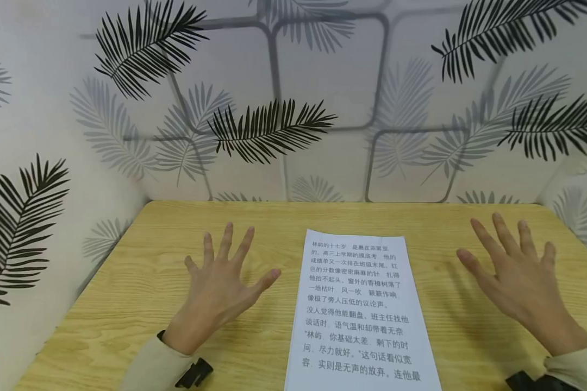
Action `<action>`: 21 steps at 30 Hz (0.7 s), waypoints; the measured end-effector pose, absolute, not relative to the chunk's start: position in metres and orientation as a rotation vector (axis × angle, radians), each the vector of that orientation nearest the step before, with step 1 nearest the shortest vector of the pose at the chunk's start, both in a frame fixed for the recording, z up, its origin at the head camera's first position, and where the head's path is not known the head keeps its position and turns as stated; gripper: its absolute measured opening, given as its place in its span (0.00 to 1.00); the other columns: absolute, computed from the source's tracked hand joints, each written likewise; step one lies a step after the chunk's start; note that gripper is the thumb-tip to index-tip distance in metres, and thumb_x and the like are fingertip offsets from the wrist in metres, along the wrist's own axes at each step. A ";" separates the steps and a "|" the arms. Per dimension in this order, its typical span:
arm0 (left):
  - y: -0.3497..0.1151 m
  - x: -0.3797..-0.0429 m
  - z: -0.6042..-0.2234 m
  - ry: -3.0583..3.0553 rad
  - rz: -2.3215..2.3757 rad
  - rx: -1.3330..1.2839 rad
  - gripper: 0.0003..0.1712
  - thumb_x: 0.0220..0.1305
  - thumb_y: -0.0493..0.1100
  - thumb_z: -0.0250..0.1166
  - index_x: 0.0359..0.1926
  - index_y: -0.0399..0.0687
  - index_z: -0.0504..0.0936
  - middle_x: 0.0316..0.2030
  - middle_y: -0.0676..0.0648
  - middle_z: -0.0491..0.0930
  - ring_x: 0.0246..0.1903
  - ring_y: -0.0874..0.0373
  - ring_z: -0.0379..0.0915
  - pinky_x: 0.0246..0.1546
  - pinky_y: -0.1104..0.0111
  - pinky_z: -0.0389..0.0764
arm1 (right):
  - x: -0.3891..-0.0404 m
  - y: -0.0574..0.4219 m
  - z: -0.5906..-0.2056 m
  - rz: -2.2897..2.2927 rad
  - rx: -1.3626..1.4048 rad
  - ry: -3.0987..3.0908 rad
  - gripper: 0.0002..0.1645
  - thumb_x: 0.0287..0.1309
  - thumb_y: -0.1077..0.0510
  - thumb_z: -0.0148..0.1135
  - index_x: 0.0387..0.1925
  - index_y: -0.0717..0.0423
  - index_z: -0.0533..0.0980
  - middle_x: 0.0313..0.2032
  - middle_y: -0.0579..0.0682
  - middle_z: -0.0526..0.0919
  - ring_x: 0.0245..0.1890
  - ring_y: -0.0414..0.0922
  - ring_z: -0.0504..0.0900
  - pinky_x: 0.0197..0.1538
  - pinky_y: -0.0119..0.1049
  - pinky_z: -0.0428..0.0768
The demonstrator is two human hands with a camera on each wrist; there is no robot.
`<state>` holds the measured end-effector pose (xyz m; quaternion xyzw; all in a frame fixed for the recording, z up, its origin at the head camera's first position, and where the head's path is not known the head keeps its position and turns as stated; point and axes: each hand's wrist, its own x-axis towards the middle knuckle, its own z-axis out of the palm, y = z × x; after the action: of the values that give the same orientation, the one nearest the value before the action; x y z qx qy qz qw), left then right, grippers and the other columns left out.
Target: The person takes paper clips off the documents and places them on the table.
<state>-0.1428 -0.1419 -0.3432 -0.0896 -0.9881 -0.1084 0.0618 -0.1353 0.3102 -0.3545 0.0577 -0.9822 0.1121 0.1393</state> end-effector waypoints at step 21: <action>-0.118 -0.154 -0.357 -3.037 -0.697 -0.475 0.33 0.67 0.46 0.62 0.62 0.23 0.67 0.60 0.29 0.70 0.60 0.37 0.68 0.59 0.50 0.74 | -0.122 0.310 -0.379 0.531 0.256 -2.783 0.31 0.68 0.48 0.56 0.55 0.73 0.71 0.54 0.78 0.70 0.51 0.76 0.67 0.47 0.73 0.66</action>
<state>-0.1535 -0.1177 -0.3574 -0.1506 -0.9636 -0.2210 -0.0053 -0.1219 0.3095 -0.3792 0.0889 -0.9676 0.1846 0.1479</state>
